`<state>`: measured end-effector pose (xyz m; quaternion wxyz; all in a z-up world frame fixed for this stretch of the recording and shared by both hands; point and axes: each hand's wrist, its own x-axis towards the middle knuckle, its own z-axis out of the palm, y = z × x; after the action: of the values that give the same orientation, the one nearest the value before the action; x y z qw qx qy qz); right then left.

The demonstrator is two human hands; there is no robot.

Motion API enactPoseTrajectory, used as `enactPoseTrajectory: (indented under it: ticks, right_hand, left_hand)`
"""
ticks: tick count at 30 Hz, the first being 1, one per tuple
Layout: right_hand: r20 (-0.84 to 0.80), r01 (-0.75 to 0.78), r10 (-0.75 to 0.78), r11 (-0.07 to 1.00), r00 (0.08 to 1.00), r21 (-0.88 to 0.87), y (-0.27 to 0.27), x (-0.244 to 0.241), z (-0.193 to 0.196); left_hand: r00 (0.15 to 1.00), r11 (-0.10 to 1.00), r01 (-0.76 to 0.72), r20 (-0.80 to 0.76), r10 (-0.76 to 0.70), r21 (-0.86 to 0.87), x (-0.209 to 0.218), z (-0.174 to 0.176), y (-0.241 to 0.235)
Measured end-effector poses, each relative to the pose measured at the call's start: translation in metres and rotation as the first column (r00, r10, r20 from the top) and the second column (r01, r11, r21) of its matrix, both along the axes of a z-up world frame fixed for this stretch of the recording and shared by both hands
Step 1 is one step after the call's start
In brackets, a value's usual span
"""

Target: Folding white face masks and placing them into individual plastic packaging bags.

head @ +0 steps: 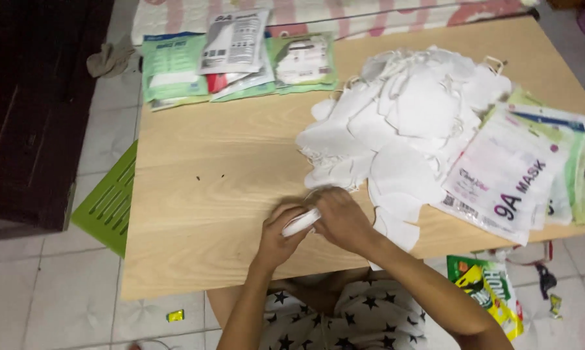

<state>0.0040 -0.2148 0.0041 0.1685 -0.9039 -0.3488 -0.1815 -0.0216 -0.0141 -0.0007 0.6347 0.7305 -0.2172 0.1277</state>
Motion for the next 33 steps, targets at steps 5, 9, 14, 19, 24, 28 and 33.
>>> enactPoseTrajectory:
  ticks: [5,9,14,19,24,28,33]
  right_hand:
    - [0.002,-0.017,0.017,0.998,1.000,0.055,-0.003,-0.004,0.001]
    - [-0.094,-0.068,0.077,0.992,0.993,0.103,-0.016,-0.008,0.009]
    - [-0.334,-0.039,0.166,0.933,0.928,0.358,-0.026,-0.024,0.017]
    - [-0.431,0.028,0.196,0.887,0.881,0.460,-0.038,-0.021,0.045]
    - [-0.318,0.294,-0.287,0.955,0.903,-0.029,-0.138,0.009,0.023]
    - [-0.298,0.400,-0.536,0.819,0.790,-0.412,-0.169,0.015,0.021]
    - [-0.186,0.493,-0.565,0.808,0.804,-0.324,-0.179,0.018,0.006]
  left_hand:
    - [0.999,0.998,0.043,0.001,-0.043,0.048,-0.003,0.008,-0.001]
    - [0.967,0.999,0.013,-0.254,-0.003,0.039,-0.015,-0.022,0.021]
    - [0.700,0.984,-0.004,-0.704,-0.124,-0.177,-0.024,0.011,0.018]
    - [0.674,0.995,-0.066,-0.738,-0.012,-0.077,-0.021,0.006,0.016]
    - [0.545,0.851,-0.476,-0.834,0.087,-0.222,0.000,0.000,0.032]
    - [0.522,0.835,-0.490,-0.851,0.050,-0.252,0.003,-0.023,0.040]
    - [0.575,0.828,-0.460,-0.818,0.003,-0.320,-0.005,-0.032,0.047]
